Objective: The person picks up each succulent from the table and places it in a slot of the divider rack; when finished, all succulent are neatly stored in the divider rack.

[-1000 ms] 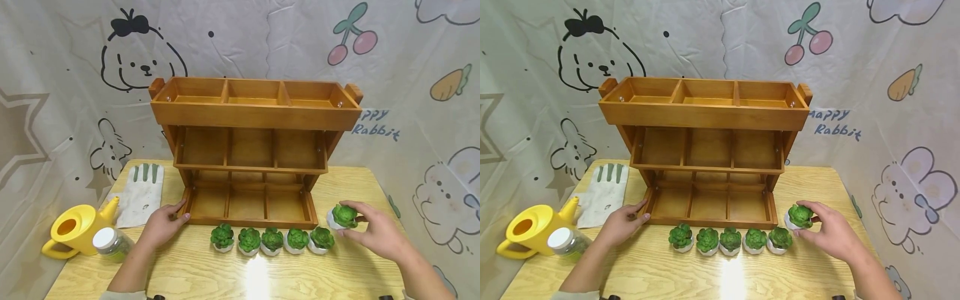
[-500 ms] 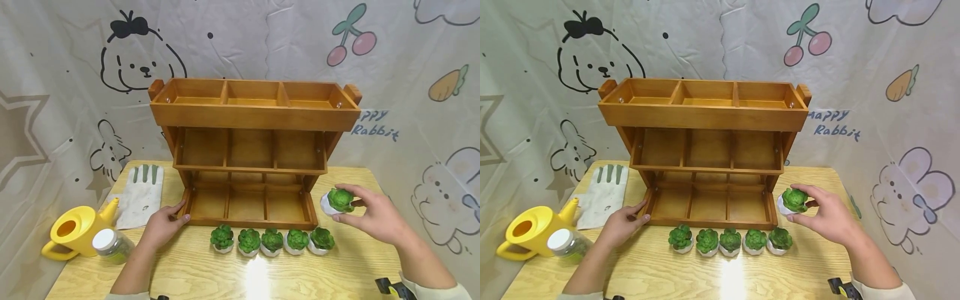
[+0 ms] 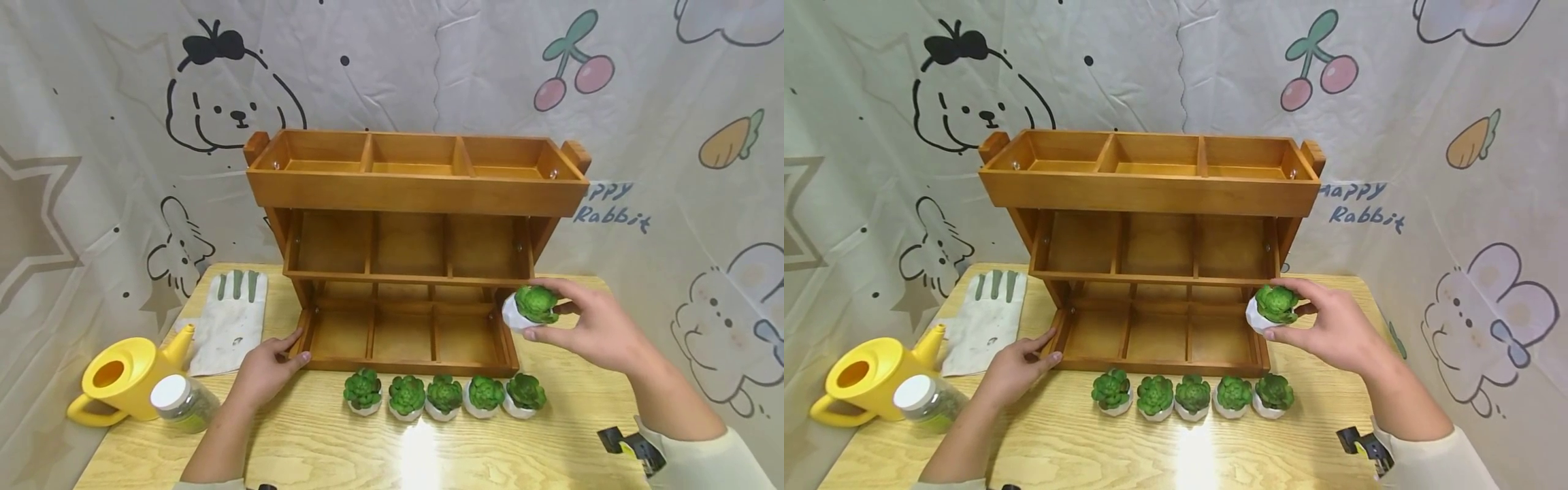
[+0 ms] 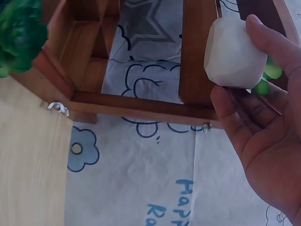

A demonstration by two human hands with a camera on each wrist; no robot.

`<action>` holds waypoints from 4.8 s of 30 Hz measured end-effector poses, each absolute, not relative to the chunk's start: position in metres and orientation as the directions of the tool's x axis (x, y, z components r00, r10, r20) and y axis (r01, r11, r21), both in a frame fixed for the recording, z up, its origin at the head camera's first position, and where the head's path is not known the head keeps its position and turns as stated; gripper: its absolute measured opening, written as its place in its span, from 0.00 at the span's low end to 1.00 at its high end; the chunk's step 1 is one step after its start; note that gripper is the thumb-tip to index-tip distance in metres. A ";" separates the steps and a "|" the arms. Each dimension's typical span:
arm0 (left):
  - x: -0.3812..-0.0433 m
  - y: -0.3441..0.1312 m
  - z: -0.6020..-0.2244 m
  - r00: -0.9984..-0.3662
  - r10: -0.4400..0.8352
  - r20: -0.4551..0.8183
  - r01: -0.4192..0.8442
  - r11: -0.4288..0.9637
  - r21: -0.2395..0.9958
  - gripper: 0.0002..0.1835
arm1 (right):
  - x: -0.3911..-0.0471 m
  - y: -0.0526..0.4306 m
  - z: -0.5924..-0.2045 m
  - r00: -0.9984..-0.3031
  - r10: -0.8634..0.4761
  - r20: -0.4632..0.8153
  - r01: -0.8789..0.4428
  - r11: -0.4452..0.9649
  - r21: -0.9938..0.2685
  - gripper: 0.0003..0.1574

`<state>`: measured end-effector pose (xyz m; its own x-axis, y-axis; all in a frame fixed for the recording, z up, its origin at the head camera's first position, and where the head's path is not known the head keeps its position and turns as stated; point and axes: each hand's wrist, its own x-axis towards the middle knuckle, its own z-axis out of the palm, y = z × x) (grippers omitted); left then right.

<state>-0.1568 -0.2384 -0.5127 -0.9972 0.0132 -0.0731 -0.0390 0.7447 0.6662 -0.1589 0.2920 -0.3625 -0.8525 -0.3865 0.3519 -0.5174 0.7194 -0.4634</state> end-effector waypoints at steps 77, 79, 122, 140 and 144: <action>-0.155 -0.238 -0.513 -0.997 0.002 -0.073 -0.050 0.709 0.703 0.32 | -0.232 0.218 -0.349 -0.879 -0.376 0.294 -0.474 0.765 -0.436 0.45; -0.155 -0.238 -0.513 -0.997 0.003 -0.071 -0.048 0.710 0.703 0.32 | -0.232 0.218 -0.349 -0.877 -0.379 0.297 -0.477 0.763 -0.435 0.44; -0.159 -0.235 -0.514 -0.998 0.000 -0.069 -0.048 0.722 0.691 0.33 | -0.195 0.242 -0.357 -0.852 -0.338 0.400 -0.523 0.588 -0.617 0.44; -0.155 -0.236 -0.512 -0.996 -0.002 -0.088 -0.064 0.702 0.709 0.33 | -0.159 0.249 -0.377 -0.823 -0.256 0.508 -0.558 0.535 -0.634 0.45; -0.154 -0.237 -0.512 -0.996 -0.006 -0.088 -0.067 0.705 0.707 0.33 | -0.153 0.253 -0.386 -0.819 -0.251 0.516 -0.565 0.511 -0.647 0.46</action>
